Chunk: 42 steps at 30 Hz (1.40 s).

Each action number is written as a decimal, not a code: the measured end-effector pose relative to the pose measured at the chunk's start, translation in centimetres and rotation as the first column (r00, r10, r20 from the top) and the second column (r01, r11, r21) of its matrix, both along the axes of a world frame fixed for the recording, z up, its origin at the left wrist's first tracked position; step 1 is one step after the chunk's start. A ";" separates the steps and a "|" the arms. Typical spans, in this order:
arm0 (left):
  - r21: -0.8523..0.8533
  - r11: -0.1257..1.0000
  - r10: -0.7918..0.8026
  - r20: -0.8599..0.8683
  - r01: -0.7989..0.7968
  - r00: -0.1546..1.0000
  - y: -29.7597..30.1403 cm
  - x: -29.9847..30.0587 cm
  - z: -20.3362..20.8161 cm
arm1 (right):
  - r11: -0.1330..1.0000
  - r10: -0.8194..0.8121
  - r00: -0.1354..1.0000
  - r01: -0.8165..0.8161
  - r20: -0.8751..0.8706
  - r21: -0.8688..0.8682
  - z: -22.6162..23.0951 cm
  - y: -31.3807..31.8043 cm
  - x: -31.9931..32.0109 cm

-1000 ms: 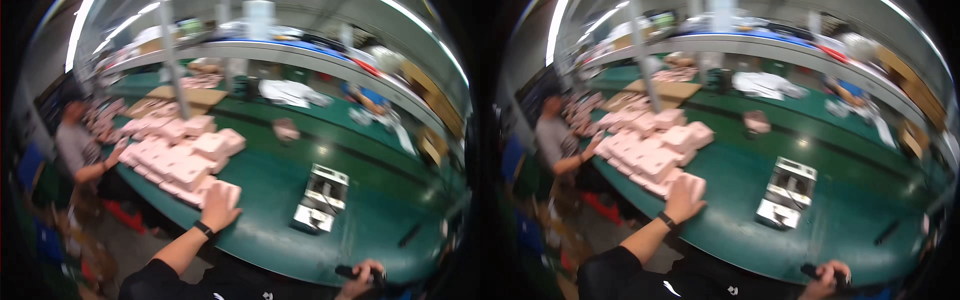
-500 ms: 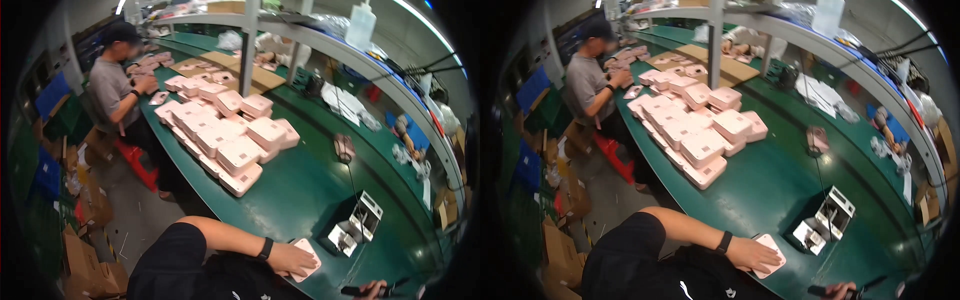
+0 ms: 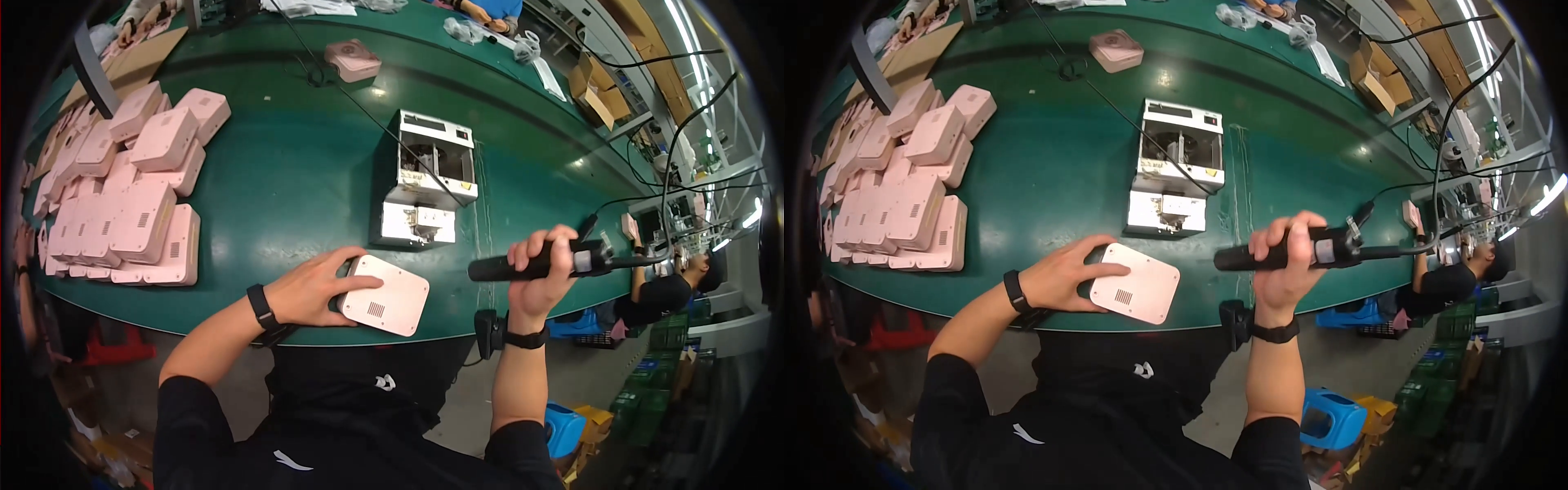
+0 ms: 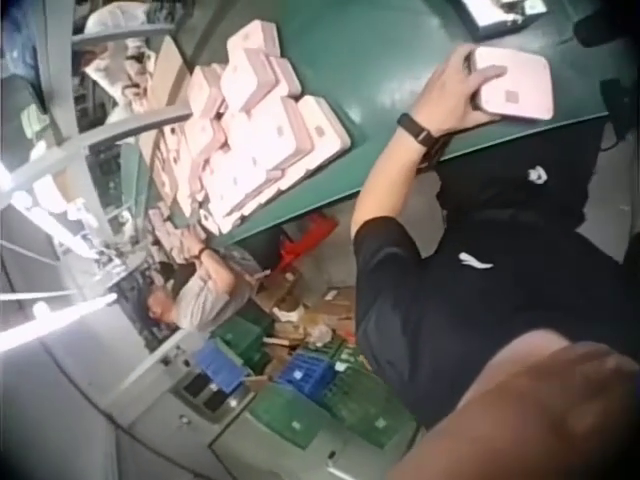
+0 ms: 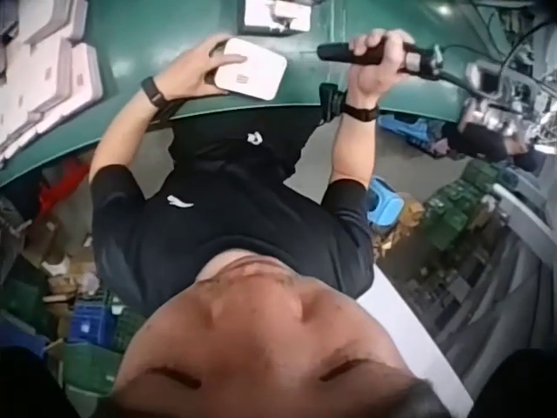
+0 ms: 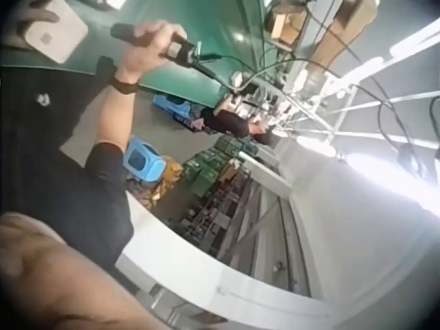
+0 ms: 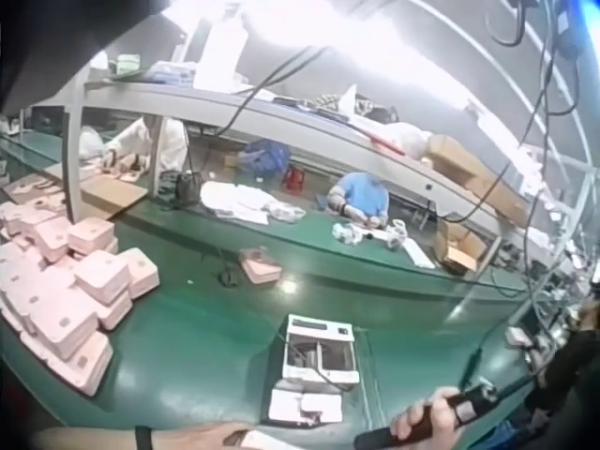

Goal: The person picks up a pink electronic device from a pile, places it on the workbench, and uses a power screwdriver to drive screws into the back panel. They then set the device aside and repeat the process with another pink device.

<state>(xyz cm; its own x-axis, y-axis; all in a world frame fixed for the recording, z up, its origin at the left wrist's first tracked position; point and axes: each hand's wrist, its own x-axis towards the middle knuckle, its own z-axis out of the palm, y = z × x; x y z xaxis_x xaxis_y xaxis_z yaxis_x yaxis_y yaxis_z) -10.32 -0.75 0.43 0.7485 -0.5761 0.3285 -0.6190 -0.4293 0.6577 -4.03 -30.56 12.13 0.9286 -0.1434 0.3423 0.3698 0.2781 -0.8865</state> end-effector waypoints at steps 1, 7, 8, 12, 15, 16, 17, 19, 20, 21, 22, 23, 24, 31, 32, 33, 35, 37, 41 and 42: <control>0.018 1.000 0.004 -0.051 -0.003 0.999 -0.5 0.4 0.3 | 0.998 0.059 0.997 -0.060 0.045 0.017 1.1 0.8 0.1; 0.002 0.999 0.052 -0.197 -0.053 0.979 -1.8 1.5 -0.5 | 0.992 0.120 0.987 -0.114 0.107 -0.061 2.7 5.7 2.6; -0.002 0.998 0.059 -0.203 -0.060 0.978 -1.6 1.4 -0.6 | 0.991 0.114 0.987 -0.104 0.114 -0.087 2.5 6.4 2.9; -0.049 0.994 0.094 -0.037 -0.096 0.995 -0.5 1.6 -1.0 | 0.981 0.123 0.988 -0.106 0.097 -0.163 2.2 7.1 3.2; -0.050 0.995 0.091 0.033 -0.090 0.995 0.2 1.9 -1.6 | 0.974 0.140 0.988 -0.125 0.064 -0.191 2.1 7.0 2.3; -0.055 0.994 0.097 0.025 -0.095 0.995 0.3 1.9 -1.8 | 0.973 0.142 0.989 -0.130 0.051 -0.190 2.2 6.9 1.6; -0.063 0.994 0.095 0.024 -0.094 0.995 0.4 1.9 -1.8 | 0.973 0.145 0.989 -0.135 0.039 -0.188 2.1 6.7 1.1; -0.078 0.994 0.083 0.034 -0.080 0.996 0.4 2.1 -1.7 | 0.972 0.147 0.988 -0.135 0.051 -0.194 1.9 6.3 0.9; -0.079 0.994 0.084 0.033 -0.081 0.996 0.4 2.0 -1.8 | 0.971 0.149 0.987 -0.134 0.066 -0.197 1.7 6.1 0.8; -0.082 0.993 0.086 0.026 -0.083 0.996 0.4 1.9 -1.8 | 0.971 0.152 0.985 -0.133 0.081 -0.198 1.6 6.0 0.7; -0.083 0.993 0.087 0.018 -0.086 0.996 0.4 1.8 -1.9 | 0.971 0.153 0.985 -0.135 0.081 -0.198 1.5 6.1 0.7; -0.086 0.992 0.090 0.011 -0.089 0.996 0.3 1.7 -1.9 | 0.972 0.137 0.988 -0.121 0.067 -0.202 1.4 6.1 0.7; -0.086 0.992 0.093 0.010 -0.092 0.996 0.2 1.7 -1.9 | 0.973 0.122 0.991 -0.109 0.053 -0.206 1.2 6.2 0.7; -0.106 0.989 0.102 0.007 -0.100 0.995 -0.2 1.7 -2.1 | 0.979 0.119 0.992 -0.113 0.029 -0.169 -1.3 5.7 0.8; -0.104 0.990 0.095 -0.004 -0.095 0.995 -0.1 1.7 -2.2 | 0.978 0.139 0.990 -0.132 0.034 -0.164 -1.2 5.6 1.0; -0.099 0.990 0.099 -0.014 -0.099 0.995 -0.1 1.8 -2.1 | 0.976 0.158 0.986 -0.149 0.045 -0.156 -1.2 5.5 1.3; -0.090 0.990 0.103 -0.027 -0.105 0.994 -0.1 2.0 -1.8 | 0.978 0.155 0.987 -0.148 0.037 -0.144 -1.6 5.3 1.5; -0.083 0.992 0.098 -0.032 -0.100 0.995 -0.1 2.0 -1.8 | 0.978 0.168 0.985 -0.162 0.037 -0.128 -1.7 5.1 1.5; -0.081 0.991 0.101 -0.034 -0.103 0.994 -0.1 2.0 -1.8 | 0.972 0.153 0.988 -0.157 -0.034 -0.177 -1.4 5.4 1.6; -0.077 0.992 0.096 -0.040 -0.099 0.995 -0.1 1.9 -1.7 | 0.972 0.154 0.988 -0.156 -0.024 -0.178 -1.0 5.5 1.6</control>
